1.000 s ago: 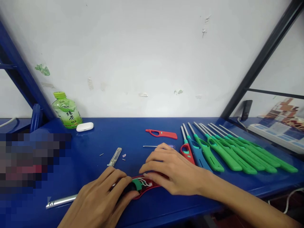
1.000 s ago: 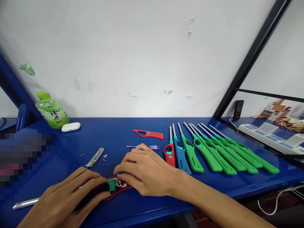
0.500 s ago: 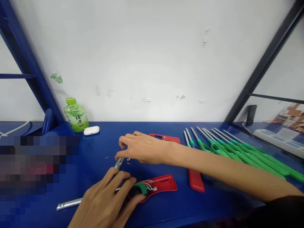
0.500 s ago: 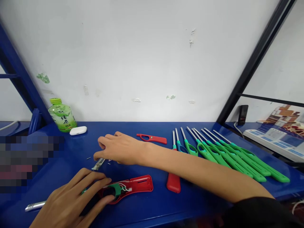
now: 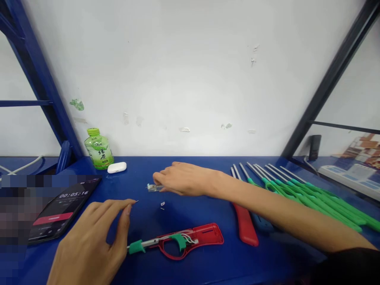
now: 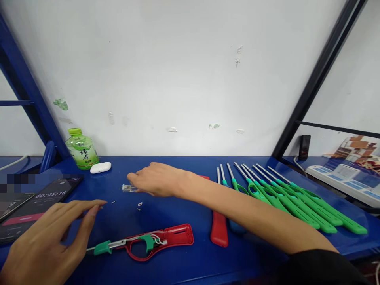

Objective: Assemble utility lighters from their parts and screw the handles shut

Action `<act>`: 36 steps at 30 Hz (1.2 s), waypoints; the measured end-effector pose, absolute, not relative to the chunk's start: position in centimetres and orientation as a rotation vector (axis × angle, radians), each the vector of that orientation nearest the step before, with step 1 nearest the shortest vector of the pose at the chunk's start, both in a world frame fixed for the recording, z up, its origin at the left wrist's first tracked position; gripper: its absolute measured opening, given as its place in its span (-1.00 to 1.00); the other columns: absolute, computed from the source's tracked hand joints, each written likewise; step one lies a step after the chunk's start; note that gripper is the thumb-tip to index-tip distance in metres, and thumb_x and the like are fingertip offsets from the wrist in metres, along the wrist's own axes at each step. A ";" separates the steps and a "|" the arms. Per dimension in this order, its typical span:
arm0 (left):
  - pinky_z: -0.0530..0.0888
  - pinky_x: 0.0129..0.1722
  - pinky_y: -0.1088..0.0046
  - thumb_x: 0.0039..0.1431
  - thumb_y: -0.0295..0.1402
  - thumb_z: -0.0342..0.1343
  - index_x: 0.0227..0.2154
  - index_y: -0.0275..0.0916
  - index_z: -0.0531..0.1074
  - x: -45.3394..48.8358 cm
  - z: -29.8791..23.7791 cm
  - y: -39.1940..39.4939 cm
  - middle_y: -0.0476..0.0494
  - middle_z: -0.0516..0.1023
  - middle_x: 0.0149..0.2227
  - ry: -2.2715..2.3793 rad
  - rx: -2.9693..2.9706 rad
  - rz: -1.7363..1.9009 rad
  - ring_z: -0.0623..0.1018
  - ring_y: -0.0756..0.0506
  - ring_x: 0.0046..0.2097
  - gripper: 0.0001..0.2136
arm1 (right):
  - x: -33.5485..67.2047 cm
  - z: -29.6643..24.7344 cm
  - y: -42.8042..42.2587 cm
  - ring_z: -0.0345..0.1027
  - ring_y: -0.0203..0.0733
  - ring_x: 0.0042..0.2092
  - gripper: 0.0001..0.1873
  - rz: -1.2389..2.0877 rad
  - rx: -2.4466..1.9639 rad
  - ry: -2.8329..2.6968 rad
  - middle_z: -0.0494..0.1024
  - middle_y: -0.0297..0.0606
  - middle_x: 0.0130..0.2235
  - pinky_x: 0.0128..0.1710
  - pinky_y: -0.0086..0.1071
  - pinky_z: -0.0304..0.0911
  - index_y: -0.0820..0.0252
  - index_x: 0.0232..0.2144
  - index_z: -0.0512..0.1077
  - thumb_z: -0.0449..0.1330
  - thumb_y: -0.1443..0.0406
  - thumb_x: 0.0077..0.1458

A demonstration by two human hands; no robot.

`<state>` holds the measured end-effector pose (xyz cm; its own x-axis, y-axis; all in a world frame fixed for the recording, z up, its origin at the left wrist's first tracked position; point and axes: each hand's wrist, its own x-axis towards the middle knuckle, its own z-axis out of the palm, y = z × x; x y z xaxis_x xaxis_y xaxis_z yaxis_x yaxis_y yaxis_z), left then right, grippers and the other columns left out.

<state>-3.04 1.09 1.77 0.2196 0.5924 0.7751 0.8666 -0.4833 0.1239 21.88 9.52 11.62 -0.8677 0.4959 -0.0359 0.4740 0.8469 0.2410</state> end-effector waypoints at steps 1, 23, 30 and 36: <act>0.40 -0.10 0.26 0.62 -0.12 -0.06 0.02 -0.04 0.52 -3.4 1.9 1.4 -0.04 0.66 -0.13 -1.410 -2.153 -1.106 0.60 -0.20 -0.06 -0.73 | 22.9 11.7 9.4 0.51 -0.10 -0.14 -0.80 0.319 0.812 2.941 0.70 -0.09 0.03 -0.20 -0.21 0.22 0.31 0.14 0.42 0.14 0.30 0.62; 0.64 0.05 0.11 0.51 -0.16 0.27 0.00 -0.21 0.58 -2.8 7.9 11.8 -0.13 0.67 -0.03 -1.776 -2.599 -0.126 0.68 -0.17 -0.02 -0.77 | 32.1 9.9 7.8 0.63 0.12 -0.04 -0.66 0.018 1.498 2.811 0.73 -0.03 -0.02 -0.09 -0.18 0.35 0.21 0.06 0.63 0.33 0.07 0.48; 0.60 -0.20 0.31 0.49 -0.18 0.28 -0.17 -0.23 0.57 -5.1 4.8 12.5 0.00 0.62 -0.27 -1.802 -2.754 -0.122 0.63 -0.07 -0.28 -0.79 | 34.4 9.1 5.7 0.59 0.04 0.05 -0.92 -0.111 1.502 2.751 0.71 -0.11 -0.01 0.00 -0.24 0.36 0.17 -0.14 0.64 0.40 0.27 0.42; 0.37 -0.39 0.33 0.19 -0.43 0.06 -0.47 -0.09 0.54 -5.4 2.9 12.3 -0.10 0.65 -0.45 -1.662 -2.742 -0.370 0.61 -0.16 -0.41 -0.80 | 36.1 11.3 3.5 0.54 -0.04 -0.23 -0.88 -0.069 1.761 2.770 0.69 -0.23 -0.24 -0.22 -0.26 0.25 0.13 -0.09 0.54 0.19 0.27 0.54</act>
